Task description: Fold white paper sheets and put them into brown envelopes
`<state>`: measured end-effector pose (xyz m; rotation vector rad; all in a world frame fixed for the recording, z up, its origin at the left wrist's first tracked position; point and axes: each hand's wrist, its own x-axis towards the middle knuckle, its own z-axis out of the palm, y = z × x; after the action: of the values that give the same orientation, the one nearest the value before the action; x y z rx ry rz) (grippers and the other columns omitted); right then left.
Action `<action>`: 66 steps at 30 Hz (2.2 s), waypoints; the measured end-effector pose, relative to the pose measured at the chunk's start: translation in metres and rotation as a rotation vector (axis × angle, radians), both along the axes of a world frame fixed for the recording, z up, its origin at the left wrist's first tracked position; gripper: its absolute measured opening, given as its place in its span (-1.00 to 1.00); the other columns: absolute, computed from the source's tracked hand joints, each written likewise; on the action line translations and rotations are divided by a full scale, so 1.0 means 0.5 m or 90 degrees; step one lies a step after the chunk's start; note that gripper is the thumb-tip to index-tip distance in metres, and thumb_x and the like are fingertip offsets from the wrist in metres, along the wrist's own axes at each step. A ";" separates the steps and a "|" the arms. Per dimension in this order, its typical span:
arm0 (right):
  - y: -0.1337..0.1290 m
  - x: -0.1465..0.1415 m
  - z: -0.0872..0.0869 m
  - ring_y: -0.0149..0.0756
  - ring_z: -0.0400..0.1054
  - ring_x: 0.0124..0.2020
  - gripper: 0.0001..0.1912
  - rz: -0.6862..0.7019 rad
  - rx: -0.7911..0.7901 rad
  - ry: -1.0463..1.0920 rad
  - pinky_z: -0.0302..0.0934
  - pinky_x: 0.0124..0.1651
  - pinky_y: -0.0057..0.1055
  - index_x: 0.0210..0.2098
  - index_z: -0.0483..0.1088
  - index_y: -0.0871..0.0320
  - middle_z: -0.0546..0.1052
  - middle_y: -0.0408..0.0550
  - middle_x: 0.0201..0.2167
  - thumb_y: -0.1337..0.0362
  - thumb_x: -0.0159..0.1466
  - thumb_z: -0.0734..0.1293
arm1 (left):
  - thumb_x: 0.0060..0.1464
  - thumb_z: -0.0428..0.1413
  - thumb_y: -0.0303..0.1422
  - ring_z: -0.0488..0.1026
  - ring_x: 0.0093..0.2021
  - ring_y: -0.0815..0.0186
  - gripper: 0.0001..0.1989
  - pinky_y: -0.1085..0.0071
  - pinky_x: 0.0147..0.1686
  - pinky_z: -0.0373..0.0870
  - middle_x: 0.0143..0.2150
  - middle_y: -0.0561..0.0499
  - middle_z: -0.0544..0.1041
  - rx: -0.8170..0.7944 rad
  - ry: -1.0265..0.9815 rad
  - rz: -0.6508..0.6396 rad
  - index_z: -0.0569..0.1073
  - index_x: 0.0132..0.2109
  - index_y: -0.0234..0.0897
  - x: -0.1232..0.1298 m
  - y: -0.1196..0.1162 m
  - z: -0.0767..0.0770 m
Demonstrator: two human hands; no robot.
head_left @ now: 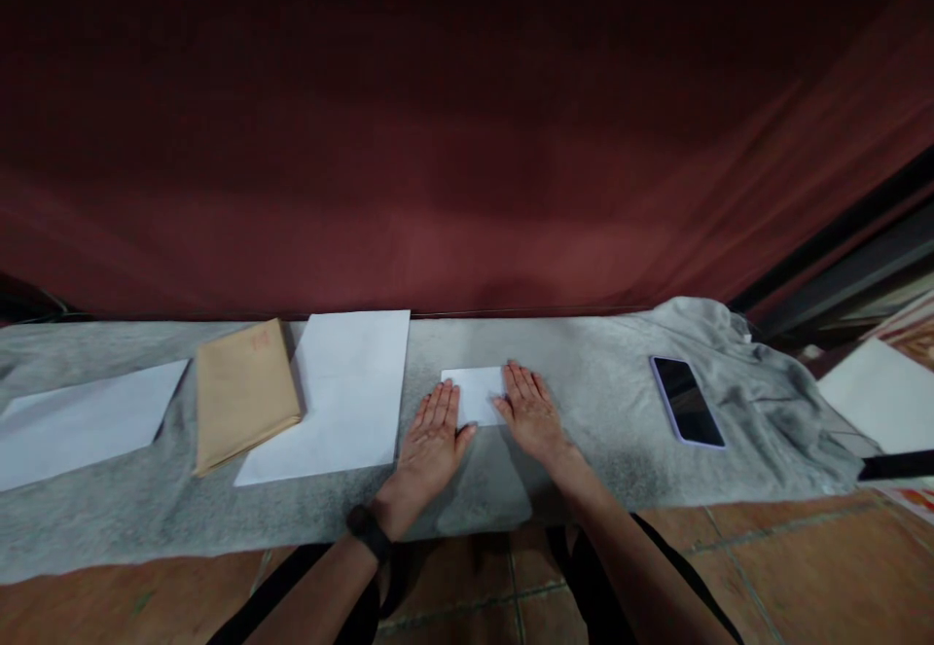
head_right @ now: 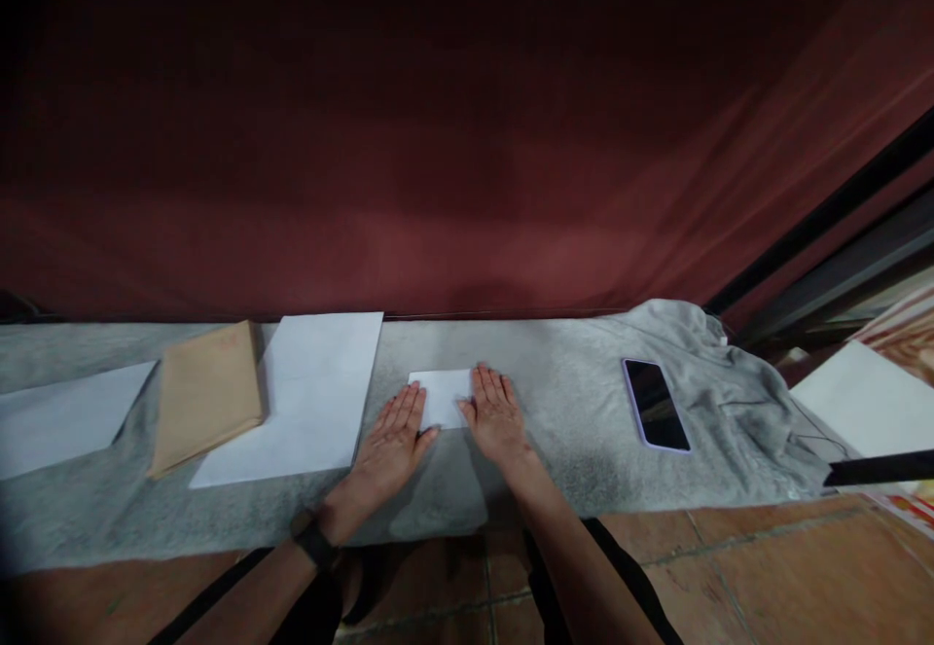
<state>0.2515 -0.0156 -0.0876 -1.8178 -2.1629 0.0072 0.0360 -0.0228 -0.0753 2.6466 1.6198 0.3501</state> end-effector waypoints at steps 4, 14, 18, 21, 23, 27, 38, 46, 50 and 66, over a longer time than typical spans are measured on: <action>-0.018 -0.013 0.012 -0.03 -0.02 0.46 -0.38 0.019 0.000 0.015 -0.17 0.47 0.05 0.41 0.11 0.32 0.14 0.21 0.43 0.08 0.49 0.11 | 0.33 0.00 -0.19 0.16 0.43 -0.03 -0.41 0.02 0.36 0.19 0.41 -0.38 0.24 -0.032 0.028 -0.045 0.27 0.35 -0.52 -0.008 0.008 0.028; -0.061 -0.046 0.030 0.01 0.03 0.44 -0.33 0.130 -0.030 0.039 -0.03 0.46 -0.01 0.37 0.18 0.36 0.13 0.28 0.43 0.08 0.41 0.25 | 0.18 -0.07 -0.64 0.34 0.33 0.03 -0.50 0.11 0.29 0.30 0.32 -0.36 0.38 -0.099 0.088 -0.127 0.41 0.24 -0.50 0.007 0.019 0.077; -0.056 -0.045 0.042 -0.01 0.11 0.41 -0.43 0.113 -0.044 0.065 0.01 0.44 -0.03 0.34 0.25 0.32 0.22 0.25 0.39 0.17 0.42 0.23 | 0.24 -0.05 -0.57 0.51 0.15 0.04 -0.63 0.11 0.18 0.41 0.15 -0.29 0.55 -0.099 -0.012 -0.093 0.53 0.09 -0.40 0.002 0.028 0.086; -0.046 -0.023 0.061 -0.10 0.23 0.34 -0.52 0.127 -0.061 0.162 0.09 0.39 -0.09 0.30 0.31 0.23 0.34 0.14 0.34 0.31 0.44 0.11 | 0.29 0.00 -0.44 0.53 0.11 0.05 -0.73 0.07 0.17 0.42 0.11 -0.19 0.59 -0.070 -0.166 -0.059 0.58 -0.04 -0.26 -0.007 0.040 0.091; -0.038 0.000 0.077 -0.13 0.34 0.25 -0.55 0.133 -0.081 0.296 0.20 0.31 -0.12 0.26 0.36 0.14 0.44 0.07 0.26 0.28 0.46 0.08 | 0.27 0.09 -0.34 0.42 0.25 0.04 -0.71 0.05 0.26 0.33 0.27 -0.16 0.46 -0.039 -0.318 -0.022 0.51 0.10 -0.20 -0.010 0.049 0.092; -0.028 0.028 0.099 -0.15 0.52 -0.07 -0.60 0.001 -0.114 0.726 0.39 0.04 -0.21 -0.01 0.50 0.07 0.64 -0.04 -0.08 -0.01 0.43 0.17 | 0.19 0.20 -0.16 0.25 0.38 0.05 -0.25 0.08 0.26 0.32 0.46 -0.19 0.17 -0.134 -0.662 0.135 0.11 0.43 -0.14 0.005 0.056 0.094; -0.028 0.005 0.037 -0.21 0.48 -0.37 -0.61 -0.134 -0.206 0.818 0.40 -0.31 -0.31 -0.21 0.49 0.13 0.63 -0.07 -0.35 -0.05 0.20 0.30 | -0.08 0.30 -0.27 0.54 -0.36 0.28 -0.40 0.42 -0.34 0.42 -0.33 0.03 0.61 -0.564 -0.867 0.135 0.46 0.14 -0.29 0.068 0.019 0.089; -0.004 0.067 0.075 -0.38 0.28 -0.56 -0.62 -0.044 -0.248 0.785 0.11 -0.57 -0.50 -0.21 0.53 0.15 0.50 -0.18 -0.53 -0.01 0.16 0.37 | -0.14 0.36 -0.20 0.56 -0.27 0.28 -0.57 0.39 -0.27 0.47 -0.18 -0.06 0.63 -0.611 -1.034 0.232 0.51 -0.11 -0.28 0.060 0.018 0.091; 0.004 0.077 0.071 -0.37 0.32 -0.55 -0.60 -0.027 -0.287 0.785 0.16 -0.53 -0.48 -0.24 0.55 0.17 0.52 -0.17 -0.52 -0.04 0.12 0.42 | -0.16 0.34 -0.25 0.50 -0.40 0.34 -0.67 0.49 -0.43 0.36 -0.35 0.04 0.59 -0.519 -0.911 0.244 0.53 -0.23 -0.30 0.036 0.047 0.089; -0.026 0.008 0.035 -0.17 0.25 0.33 -0.53 0.073 -0.001 0.225 0.13 0.38 -0.12 0.29 0.33 0.12 0.38 0.04 0.32 0.24 0.47 0.08 | 0.19 0.06 -0.36 0.61 -0.42 0.24 -0.83 0.22 -0.33 0.60 -0.30 -0.01 0.62 -0.533 -0.817 0.258 0.36 -0.06 -0.21 0.069 0.031 0.036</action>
<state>0.2554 -0.0286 -0.0702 -1.5517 -2.0083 0.3311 0.0705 -0.0074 -0.0573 1.0003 1.2850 0.8659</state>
